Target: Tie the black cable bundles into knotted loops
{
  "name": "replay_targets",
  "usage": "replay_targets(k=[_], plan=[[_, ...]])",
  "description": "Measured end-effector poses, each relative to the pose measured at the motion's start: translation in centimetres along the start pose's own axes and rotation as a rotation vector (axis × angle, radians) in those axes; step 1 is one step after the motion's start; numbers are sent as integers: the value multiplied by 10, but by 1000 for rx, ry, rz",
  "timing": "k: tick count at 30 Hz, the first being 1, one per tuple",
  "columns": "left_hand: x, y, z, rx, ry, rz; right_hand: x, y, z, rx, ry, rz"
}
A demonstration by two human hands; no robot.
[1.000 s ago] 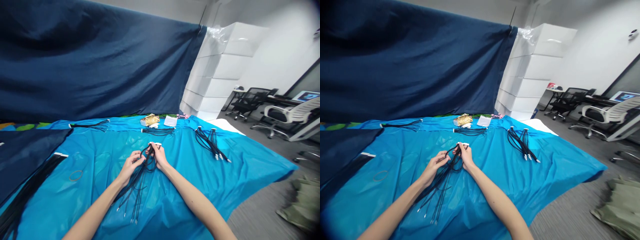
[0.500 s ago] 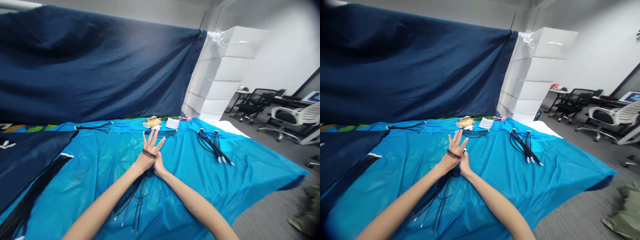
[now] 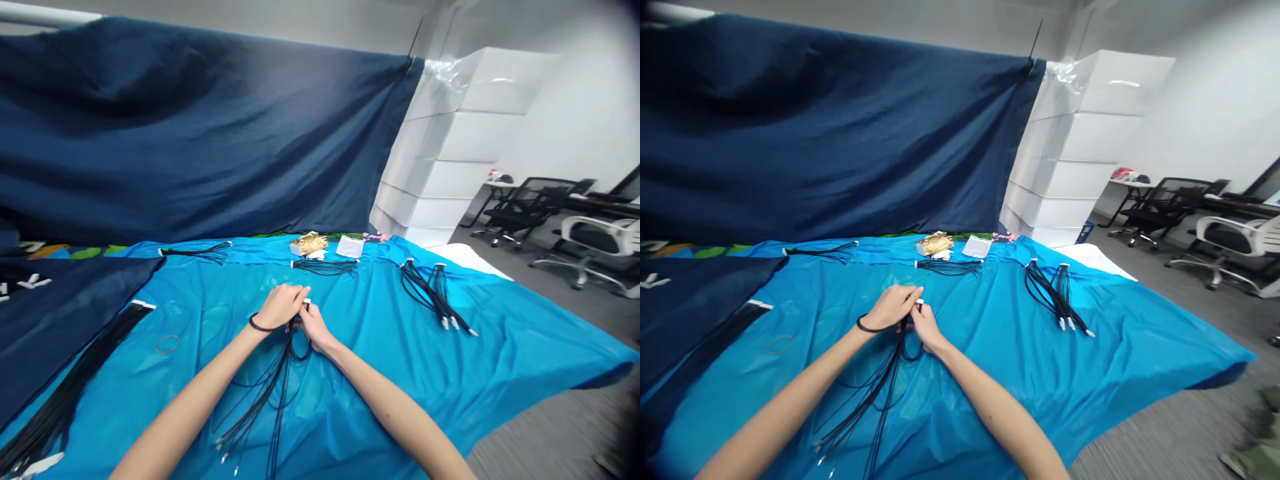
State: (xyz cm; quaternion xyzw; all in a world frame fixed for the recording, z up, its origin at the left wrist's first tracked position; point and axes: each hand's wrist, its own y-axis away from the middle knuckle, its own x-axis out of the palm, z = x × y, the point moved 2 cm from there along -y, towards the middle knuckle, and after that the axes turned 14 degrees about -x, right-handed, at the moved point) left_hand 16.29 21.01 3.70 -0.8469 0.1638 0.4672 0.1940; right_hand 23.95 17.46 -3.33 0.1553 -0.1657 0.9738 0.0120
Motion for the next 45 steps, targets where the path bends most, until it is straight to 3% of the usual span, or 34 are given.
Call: replay_targets(k=[4, 10, 17, 21, 24, 27, 31, 34, 38, 45], plan=[[2, 16, 1, 46, -322, 3, -2, 1, -2, 49, 55, 111], [0, 17, 12, 54, -390, 41, -13, 1, -6, 101, 214, 249], [-4, 13, 28, 20, 82, 120, -10, 3, 3, 156, 232, 452], [-13, 8, 43, -199, 519, 46, -13, 8, 4, 164, 289, 527], [-16, 9, 59, -339, 692, 5, -20, 6, 2, 135, 349, 473], [-11, 15, 70, -445, 817, 17, -28, 0, 3, 115, 371, 333], [3, 27, 68, -508, 995, 152, -39, -9, 9, 100, 316, 60], [14, 35, 58, -512, 1080, 250, -45, -13, 9, 128, 214, -73], [30, 41, 47, -542, 1239, 301, -47, -14, 5, 142, 71, -153], [45, 42, 45, -589, 1359, 194, -36, -16, -3, 77, -72, -180]])
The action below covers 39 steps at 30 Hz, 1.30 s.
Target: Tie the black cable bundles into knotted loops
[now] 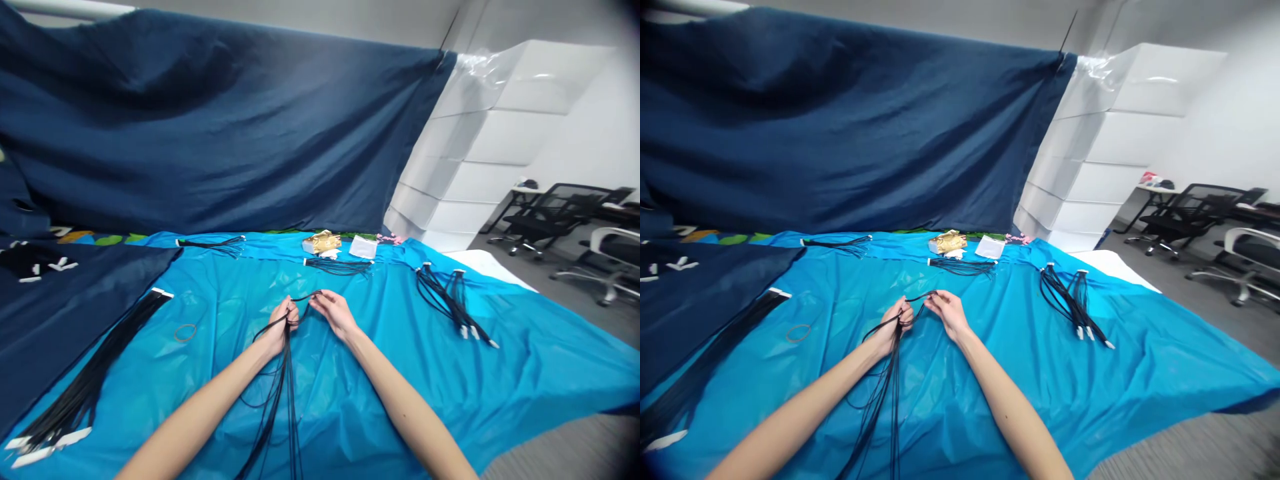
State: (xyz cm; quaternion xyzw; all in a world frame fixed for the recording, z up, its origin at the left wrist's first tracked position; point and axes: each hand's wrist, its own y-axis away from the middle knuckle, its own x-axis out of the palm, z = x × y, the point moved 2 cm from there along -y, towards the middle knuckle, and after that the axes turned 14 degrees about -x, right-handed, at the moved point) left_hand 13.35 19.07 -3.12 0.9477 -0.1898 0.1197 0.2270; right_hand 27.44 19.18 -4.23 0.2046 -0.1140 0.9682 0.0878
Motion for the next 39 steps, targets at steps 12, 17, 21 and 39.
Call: replay_targets(k=[12, 17, 21, 39], plan=[[20, 16, 8, -227, 187, 139, 5, -8, -8, -7, 42, 46], [22, 20, 9, -212, 178, 218, 4, -10, -15, -15, 94, 71], [21, 20, 9, -171, 135, 186, 2, -10, -19, -12, 155, 90], [14, 19, 11, -129, 68, 212, 5, -7, -11, -170, 409, 170]])
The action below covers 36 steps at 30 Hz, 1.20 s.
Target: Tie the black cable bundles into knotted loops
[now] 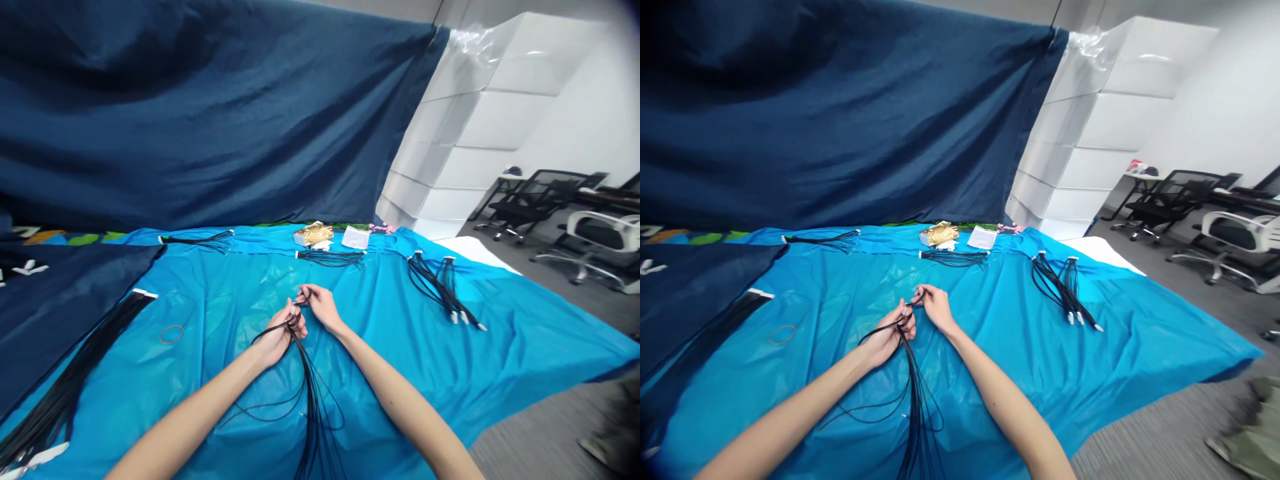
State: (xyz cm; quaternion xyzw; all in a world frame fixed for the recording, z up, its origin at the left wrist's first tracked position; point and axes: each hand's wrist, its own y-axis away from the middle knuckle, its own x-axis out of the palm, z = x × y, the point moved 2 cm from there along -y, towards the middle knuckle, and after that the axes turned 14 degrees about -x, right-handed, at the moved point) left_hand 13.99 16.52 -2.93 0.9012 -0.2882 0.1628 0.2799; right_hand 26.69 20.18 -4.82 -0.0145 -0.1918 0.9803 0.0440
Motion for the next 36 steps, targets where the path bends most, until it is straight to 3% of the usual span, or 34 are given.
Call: replay_targets(k=[5, 13, 20, 28, 31, 33, 35, 36], plan=[[1, 3, 1, -45, -5, 65, -5, -1, 5, -59, 98, -16], [3, 4, -3, 84, -133, -1, -4, 0, 2, -82, 113, -3], [7, 4, -4, 24, 70, 88, -3, 1, -2, -85, 171, 30], [2, 1, -9, -4, 340, 24, -2, 8, 6, -137, 287, 78], [-3, 1, -12, -22, 401, -18, -7, 17, 27, -234, 398, 68], [-6, 1, -13, -63, 427, -56, -9, 22, 46, -426, 624, 30], [-10, 0, -14, -105, 439, -104, -8, 27, 61, -575, 643, 27], [-11, 0, -14, -120, 440, -128, -6, 28, 66, -614, 595, 87]])
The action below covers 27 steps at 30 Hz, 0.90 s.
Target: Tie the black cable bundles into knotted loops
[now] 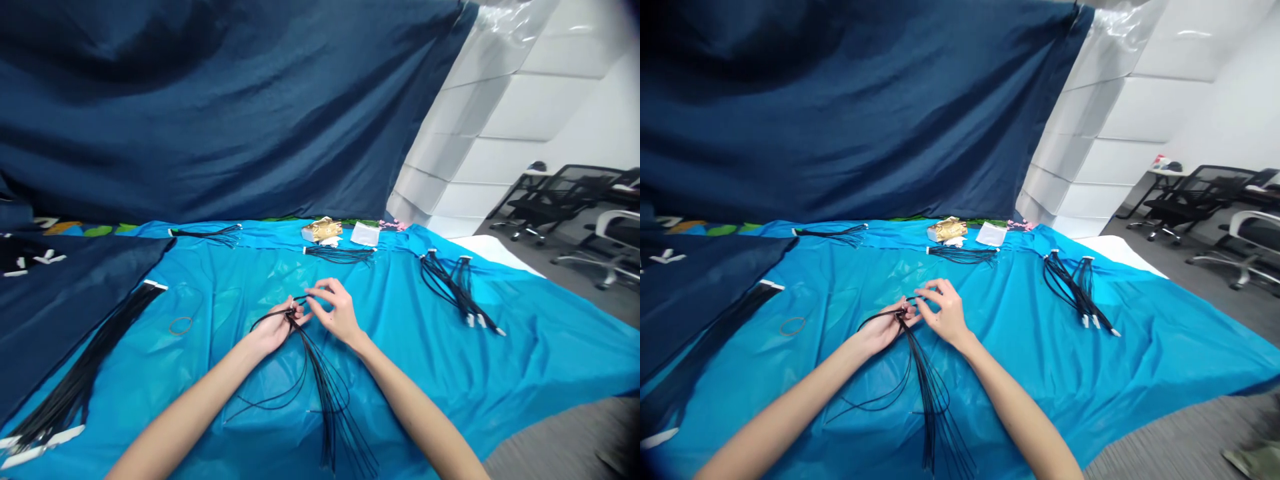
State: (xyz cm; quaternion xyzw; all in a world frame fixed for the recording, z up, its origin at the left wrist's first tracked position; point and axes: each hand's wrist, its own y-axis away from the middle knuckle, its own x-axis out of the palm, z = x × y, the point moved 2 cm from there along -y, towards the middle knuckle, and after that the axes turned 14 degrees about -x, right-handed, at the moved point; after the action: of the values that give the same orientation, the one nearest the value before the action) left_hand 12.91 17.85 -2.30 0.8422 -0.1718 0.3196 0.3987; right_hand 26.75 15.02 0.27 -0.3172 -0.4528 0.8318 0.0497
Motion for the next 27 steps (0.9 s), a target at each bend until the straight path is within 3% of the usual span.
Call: replay_targets(k=[2, 5, 9, 13, 18, 22, 27], plan=[[-1, 0, -1, -7, -5, -40, 2, -2, 9, -59, -177, 138], [0, 2, -3, 23, -13, -51, 12, 1, 15, -11, -321, 341], [1, 4, -6, 139, 22, -57, 23, 9, 16, 101, -241, 410], [0, 3, -9, 222, -20, -52, 27, 11, 15, 262, -340, 385], [1, 4, -15, 417, -341, -112, 27, 10, 13, 606, -694, 297], [2, 0, -18, 475, -482, -164, 27, 8, 15, 721, -805, 271], [1, -7, -20, 504, -444, -199, 29, 5, 22, 812, -911, 236]])
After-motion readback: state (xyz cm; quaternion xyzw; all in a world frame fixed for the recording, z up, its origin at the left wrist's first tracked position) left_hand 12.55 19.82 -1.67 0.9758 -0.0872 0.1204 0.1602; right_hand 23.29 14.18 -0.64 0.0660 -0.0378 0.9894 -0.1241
